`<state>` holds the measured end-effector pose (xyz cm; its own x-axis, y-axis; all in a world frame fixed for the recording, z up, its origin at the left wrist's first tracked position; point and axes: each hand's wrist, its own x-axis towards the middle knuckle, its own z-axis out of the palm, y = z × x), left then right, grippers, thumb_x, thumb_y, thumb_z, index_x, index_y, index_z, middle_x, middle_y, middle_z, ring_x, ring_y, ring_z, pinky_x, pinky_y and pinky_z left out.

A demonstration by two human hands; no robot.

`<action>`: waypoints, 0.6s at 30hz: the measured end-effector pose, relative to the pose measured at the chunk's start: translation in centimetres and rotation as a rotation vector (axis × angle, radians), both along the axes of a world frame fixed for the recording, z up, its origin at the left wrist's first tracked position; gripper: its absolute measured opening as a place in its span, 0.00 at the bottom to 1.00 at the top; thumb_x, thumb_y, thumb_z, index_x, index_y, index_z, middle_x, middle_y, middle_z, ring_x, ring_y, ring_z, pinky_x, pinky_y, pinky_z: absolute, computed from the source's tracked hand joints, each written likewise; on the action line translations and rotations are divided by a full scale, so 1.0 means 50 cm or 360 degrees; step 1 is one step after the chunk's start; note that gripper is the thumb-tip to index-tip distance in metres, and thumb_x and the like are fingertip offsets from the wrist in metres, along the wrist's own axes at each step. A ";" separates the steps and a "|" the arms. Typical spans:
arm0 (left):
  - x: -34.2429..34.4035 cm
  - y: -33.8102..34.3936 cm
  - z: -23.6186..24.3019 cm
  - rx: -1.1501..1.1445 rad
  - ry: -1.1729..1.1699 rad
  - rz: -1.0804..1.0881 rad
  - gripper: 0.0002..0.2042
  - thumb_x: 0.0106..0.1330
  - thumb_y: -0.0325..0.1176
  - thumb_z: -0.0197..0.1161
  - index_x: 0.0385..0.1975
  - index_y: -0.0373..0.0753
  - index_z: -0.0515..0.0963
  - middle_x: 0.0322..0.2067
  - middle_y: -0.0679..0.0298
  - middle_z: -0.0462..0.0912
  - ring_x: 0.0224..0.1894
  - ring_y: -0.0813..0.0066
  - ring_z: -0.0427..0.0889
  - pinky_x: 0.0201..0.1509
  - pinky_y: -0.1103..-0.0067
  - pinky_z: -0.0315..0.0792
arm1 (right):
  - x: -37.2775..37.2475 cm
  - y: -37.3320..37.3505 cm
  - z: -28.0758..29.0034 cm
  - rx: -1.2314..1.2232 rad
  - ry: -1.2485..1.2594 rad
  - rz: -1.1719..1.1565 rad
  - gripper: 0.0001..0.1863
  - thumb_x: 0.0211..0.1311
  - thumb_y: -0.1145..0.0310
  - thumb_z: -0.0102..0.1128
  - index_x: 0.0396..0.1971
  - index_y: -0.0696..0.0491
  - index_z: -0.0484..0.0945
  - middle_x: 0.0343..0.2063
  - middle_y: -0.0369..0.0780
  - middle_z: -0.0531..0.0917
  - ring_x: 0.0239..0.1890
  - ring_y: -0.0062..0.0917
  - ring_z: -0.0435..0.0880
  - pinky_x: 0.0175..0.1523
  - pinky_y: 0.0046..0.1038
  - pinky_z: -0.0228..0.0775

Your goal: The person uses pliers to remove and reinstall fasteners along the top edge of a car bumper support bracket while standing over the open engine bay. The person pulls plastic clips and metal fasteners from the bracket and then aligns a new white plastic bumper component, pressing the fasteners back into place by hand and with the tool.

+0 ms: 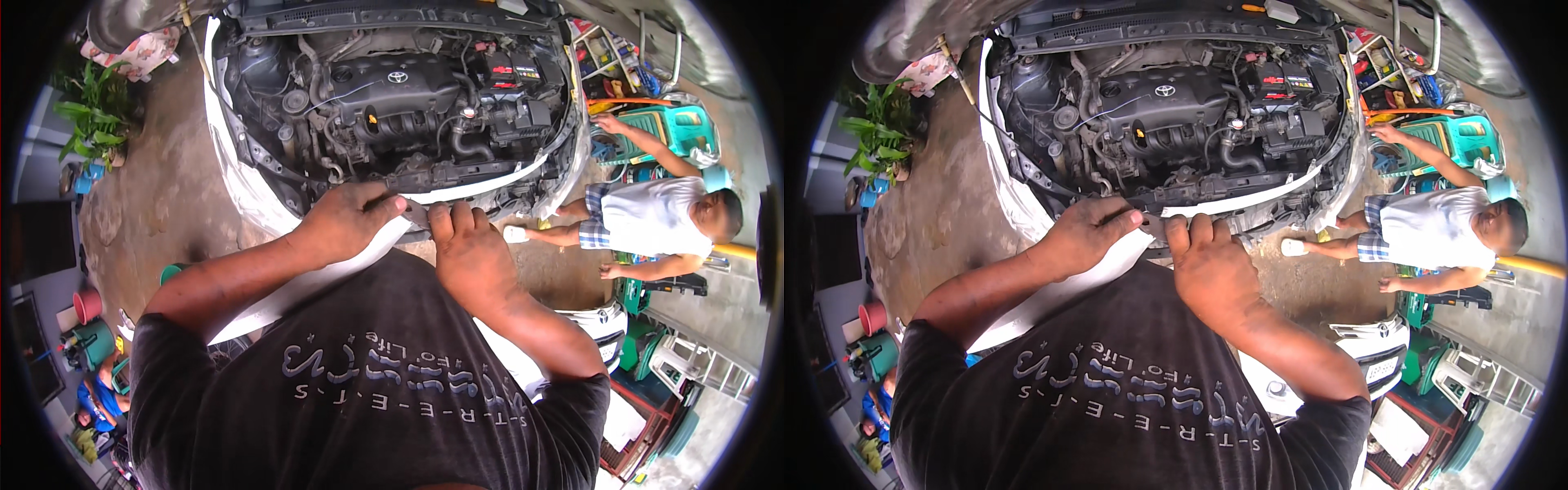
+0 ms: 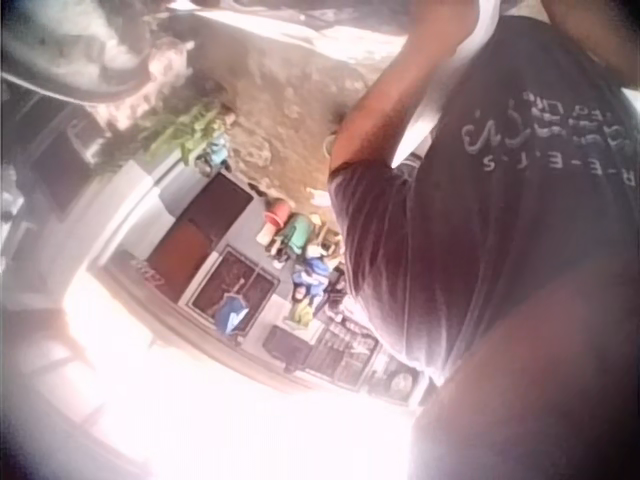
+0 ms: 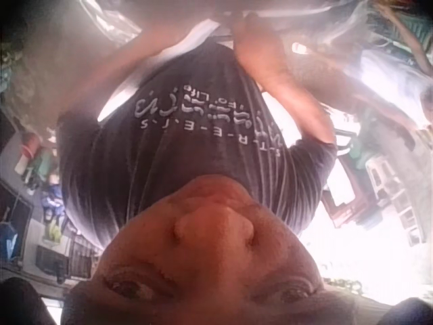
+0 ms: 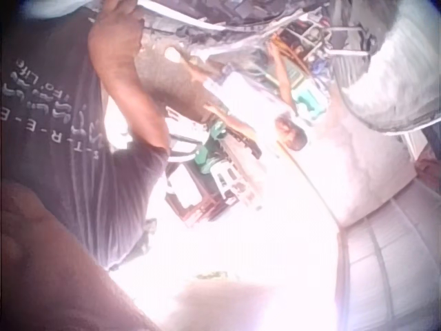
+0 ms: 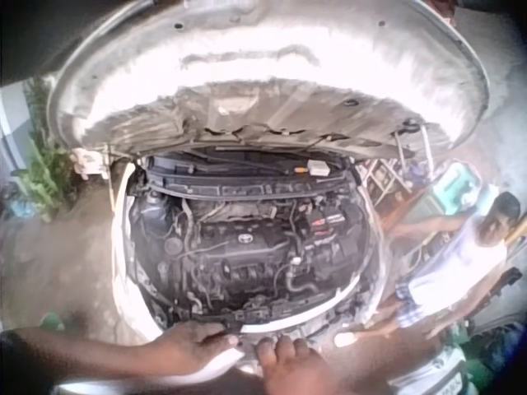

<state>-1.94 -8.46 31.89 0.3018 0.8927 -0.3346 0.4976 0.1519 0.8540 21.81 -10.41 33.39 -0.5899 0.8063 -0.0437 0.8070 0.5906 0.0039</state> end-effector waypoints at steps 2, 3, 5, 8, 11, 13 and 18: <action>-0.003 0.001 -0.003 0.0005 0.0037 -0.0014 0.20 0.80 0.47 0.59 0.45 0.32 0.84 0.32 0.53 0.82 0.35 0.66 0.78 0.44 0.68 0.73 | -0.004 0.001 0.008 0.0017 -0.0016 0.0024 0.16 0.66 0.68 0.57 0.51 0.57 0.72 0.39 0.46 0.79 0.40 0.38 0.86 0.37 0.36 0.84; -0.004 0.000 -0.006 0.0021 0.0008 0.0023 0.20 0.79 0.48 0.61 0.42 0.33 0.84 0.31 0.50 0.83 0.33 0.61 0.79 0.43 0.66 0.73 | -0.006 0.002 0.011 0.0028 -0.0035 0.0050 0.16 0.66 0.68 0.58 0.51 0.57 0.72 0.39 0.45 0.80 0.39 0.37 0.86 0.37 0.36 0.84; -0.004 -0.007 -0.017 0.0042 -0.0029 0.0044 0.20 0.78 0.48 0.63 0.40 0.33 0.85 0.30 0.47 0.83 0.32 0.57 0.81 0.42 0.64 0.74 | -0.009 0.000 0.010 0.0052 -0.0081 0.0064 0.16 0.66 0.68 0.58 0.51 0.57 0.72 0.38 0.45 0.80 0.39 0.37 0.86 0.37 0.35 0.85; -0.006 -0.014 -0.022 -0.0052 -0.0095 0.0103 0.20 0.77 0.48 0.64 0.39 0.32 0.84 0.29 0.49 0.82 0.31 0.60 0.78 0.41 0.65 0.72 | -0.009 -0.007 0.016 0.0064 -0.0151 0.0078 0.16 0.66 0.68 0.58 0.50 0.56 0.72 0.38 0.45 0.81 0.38 0.36 0.86 0.37 0.34 0.84; -0.011 -0.015 -0.019 -0.0234 -0.0033 0.0041 0.19 0.79 0.46 0.63 0.47 0.33 0.85 0.33 0.65 0.80 0.36 0.78 0.73 0.43 0.74 0.70 | 0.003 0.013 0.021 -0.0008 -0.0123 0.0138 0.16 0.65 0.68 0.58 0.50 0.56 0.73 0.38 0.45 0.81 0.39 0.36 0.86 0.37 0.35 0.84; -0.013 -0.009 -0.002 -0.0369 -0.0120 0.0111 0.19 0.78 0.47 0.64 0.47 0.33 0.86 0.33 0.66 0.80 0.38 0.78 0.73 0.45 0.75 0.70 | 0.012 0.040 0.024 -0.0065 -0.0065 0.0204 0.17 0.64 0.68 0.59 0.51 0.55 0.73 0.39 0.45 0.81 0.40 0.36 0.86 0.38 0.35 0.84; -0.026 0.004 0.005 -0.0477 -0.0281 0.0126 0.22 0.76 0.51 0.65 0.51 0.35 0.86 0.40 0.67 0.84 0.46 0.78 0.75 0.53 0.76 0.69 | 0.008 0.029 0.035 0.0060 -0.0055 0.0211 0.23 0.62 0.68 0.60 0.57 0.56 0.74 0.44 0.46 0.78 0.49 0.40 0.82 0.48 0.42 0.80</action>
<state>-3.26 -8.28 32.15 0.3122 0.7857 -0.5341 0.3230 0.4409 0.8374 22.23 -8.95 35.14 -0.6898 0.7231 -0.0369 0.7211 0.6907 0.0549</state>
